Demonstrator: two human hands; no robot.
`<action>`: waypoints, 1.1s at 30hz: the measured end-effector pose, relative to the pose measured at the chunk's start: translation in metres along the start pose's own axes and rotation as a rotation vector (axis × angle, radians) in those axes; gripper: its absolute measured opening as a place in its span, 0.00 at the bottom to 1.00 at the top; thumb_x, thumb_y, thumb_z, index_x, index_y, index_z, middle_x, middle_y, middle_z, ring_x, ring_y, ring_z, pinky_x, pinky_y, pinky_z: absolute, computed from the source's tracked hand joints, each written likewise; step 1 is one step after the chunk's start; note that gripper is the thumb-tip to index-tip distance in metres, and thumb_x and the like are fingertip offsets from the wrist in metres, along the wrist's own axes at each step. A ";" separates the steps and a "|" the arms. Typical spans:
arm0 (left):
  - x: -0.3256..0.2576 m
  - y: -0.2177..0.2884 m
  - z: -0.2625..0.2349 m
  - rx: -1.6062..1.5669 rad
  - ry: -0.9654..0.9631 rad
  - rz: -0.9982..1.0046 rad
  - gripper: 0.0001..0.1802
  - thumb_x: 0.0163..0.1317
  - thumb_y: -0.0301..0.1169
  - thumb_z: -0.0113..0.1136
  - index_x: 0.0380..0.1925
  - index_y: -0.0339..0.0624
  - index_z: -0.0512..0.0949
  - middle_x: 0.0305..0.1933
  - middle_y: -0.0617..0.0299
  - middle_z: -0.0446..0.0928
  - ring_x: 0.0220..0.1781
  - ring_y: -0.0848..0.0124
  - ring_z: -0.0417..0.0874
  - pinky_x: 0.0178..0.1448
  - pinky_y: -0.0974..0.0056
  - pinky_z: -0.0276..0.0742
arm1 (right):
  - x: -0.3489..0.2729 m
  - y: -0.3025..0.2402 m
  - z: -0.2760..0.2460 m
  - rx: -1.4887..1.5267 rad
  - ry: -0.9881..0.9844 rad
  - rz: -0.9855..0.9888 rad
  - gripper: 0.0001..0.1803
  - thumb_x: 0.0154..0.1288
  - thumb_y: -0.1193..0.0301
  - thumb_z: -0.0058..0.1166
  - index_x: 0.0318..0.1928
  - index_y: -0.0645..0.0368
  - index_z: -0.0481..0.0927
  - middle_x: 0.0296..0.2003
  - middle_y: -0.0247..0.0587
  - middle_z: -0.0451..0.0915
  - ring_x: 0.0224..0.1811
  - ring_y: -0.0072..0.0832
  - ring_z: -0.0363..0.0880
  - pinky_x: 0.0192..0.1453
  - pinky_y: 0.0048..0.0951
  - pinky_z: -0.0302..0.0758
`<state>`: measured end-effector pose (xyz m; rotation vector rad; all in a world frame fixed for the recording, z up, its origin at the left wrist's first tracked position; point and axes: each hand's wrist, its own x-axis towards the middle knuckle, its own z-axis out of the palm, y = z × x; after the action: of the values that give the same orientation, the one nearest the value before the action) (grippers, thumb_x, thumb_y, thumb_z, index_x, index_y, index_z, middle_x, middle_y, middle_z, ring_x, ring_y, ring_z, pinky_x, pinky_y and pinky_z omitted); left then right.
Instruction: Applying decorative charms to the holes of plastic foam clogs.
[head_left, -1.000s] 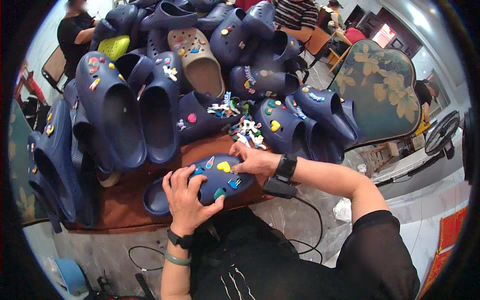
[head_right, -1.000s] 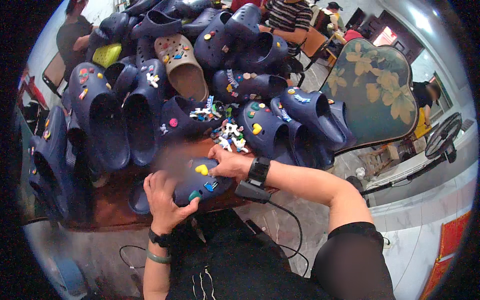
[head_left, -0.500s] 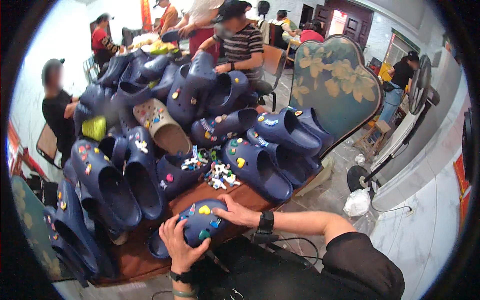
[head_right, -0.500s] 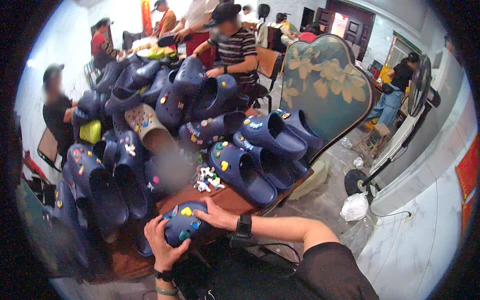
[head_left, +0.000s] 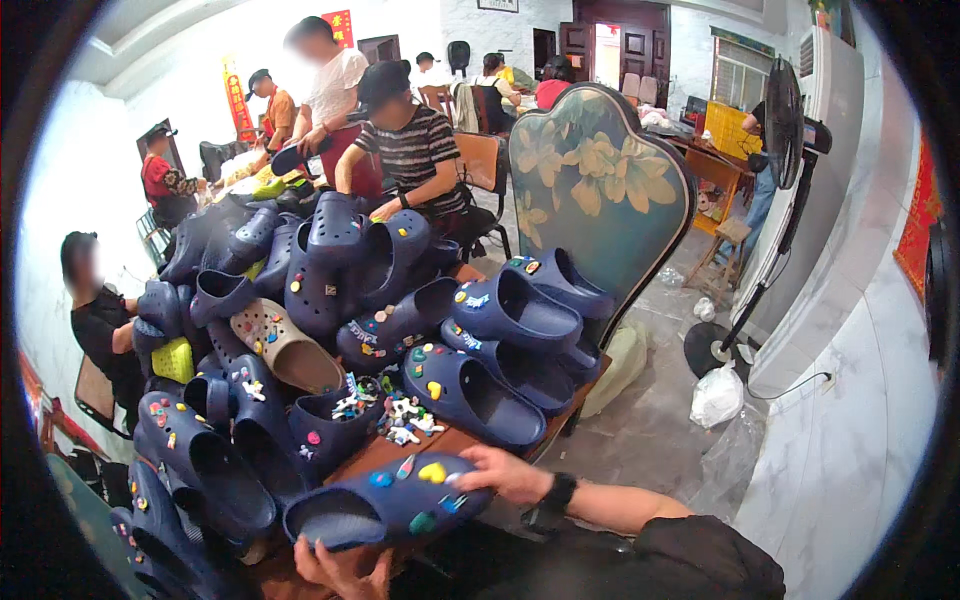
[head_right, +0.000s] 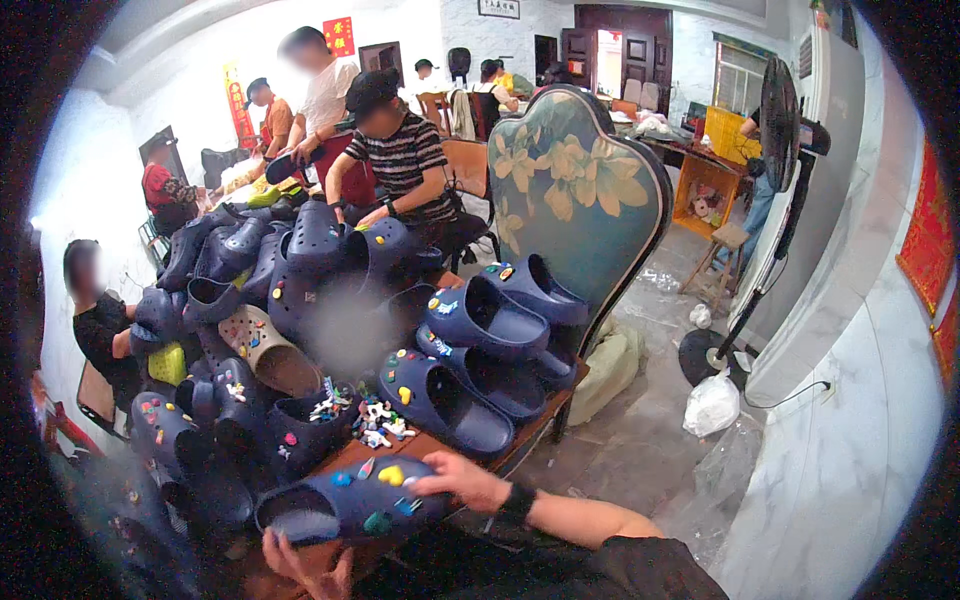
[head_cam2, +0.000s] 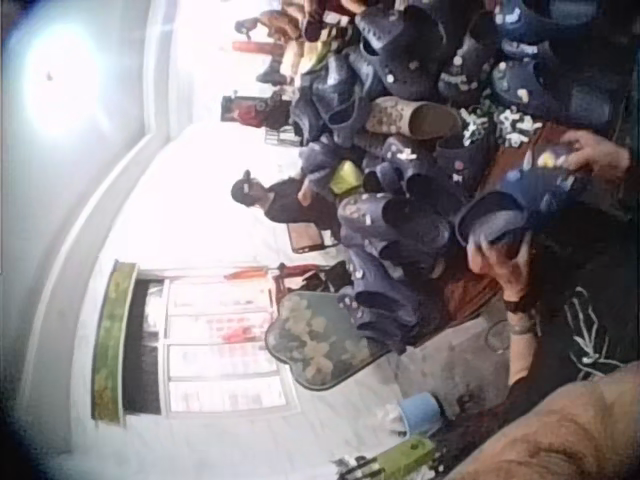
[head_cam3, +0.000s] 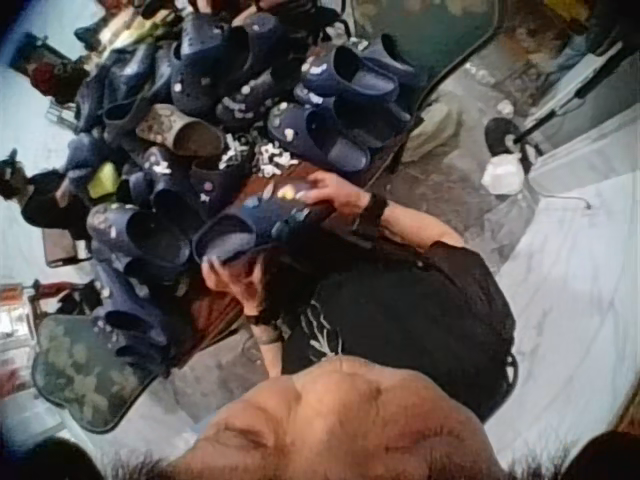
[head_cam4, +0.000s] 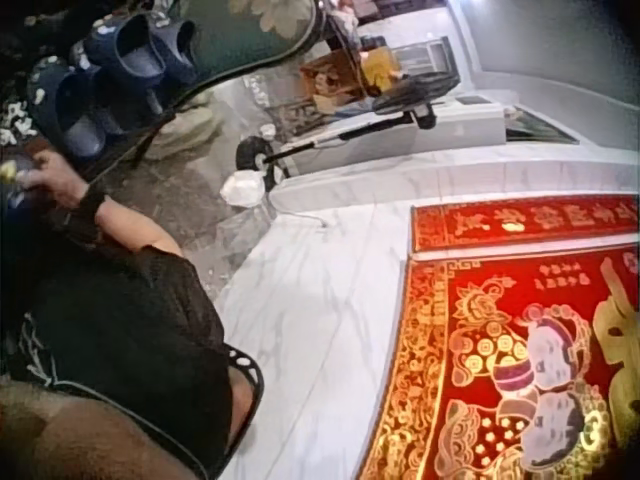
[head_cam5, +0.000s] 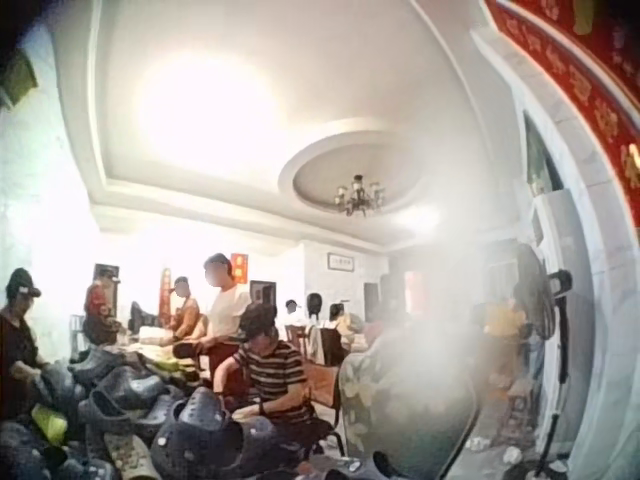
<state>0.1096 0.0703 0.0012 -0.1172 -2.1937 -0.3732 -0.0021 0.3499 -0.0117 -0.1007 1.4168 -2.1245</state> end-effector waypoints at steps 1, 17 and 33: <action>0.004 0.004 -0.001 0.009 0.085 -0.029 0.45 0.49 0.51 0.76 0.61 0.35 0.69 0.64 0.43 0.65 0.65 0.47 0.65 0.66 0.47 0.65 | -0.012 -0.014 -0.014 0.030 0.047 -0.103 0.36 0.60 0.65 0.67 0.62 0.70 0.65 0.50 0.40 0.79 0.50 0.24 0.79 0.59 0.27 0.73; -0.042 0.013 0.024 -0.272 -0.427 -0.097 0.40 0.48 0.40 0.77 0.60 0.40 0.71 0.63 0.43 0.66 0.67 0.45 0.63 0.70 0.46 0.58 | -0.160 -0.230 -0.183 -1.157 1.150 -0.737 0.35 0.56 0.63 0.65 0.64 0.61 0.72 0.47 0.47 0.81 0.47 0.31 0.81 0.55 0.29 0.74; -0.039 0.010 0.019 -0.331 -0.460 -0.065 0.32 0.51 0.36 0.75 0.55 0.38 0.74 0.60 0.43 0.67 0.64 0.45 0.66 0.67 0.47 0.63 | -0.058 -0.219 -0.214 -0.464 0.961 -0.783 0.36 0.63 0.62 0.61 0.68 0.63 0.65 0.54 0.47 0.76 0.52 0.29 0.77 0.53 0.31 0.75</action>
<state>0.1214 0.0873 -0.0384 -0.3420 -2.5720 -0.8110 -0.1242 0.6139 0.1003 0.2770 2.7899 -2.5129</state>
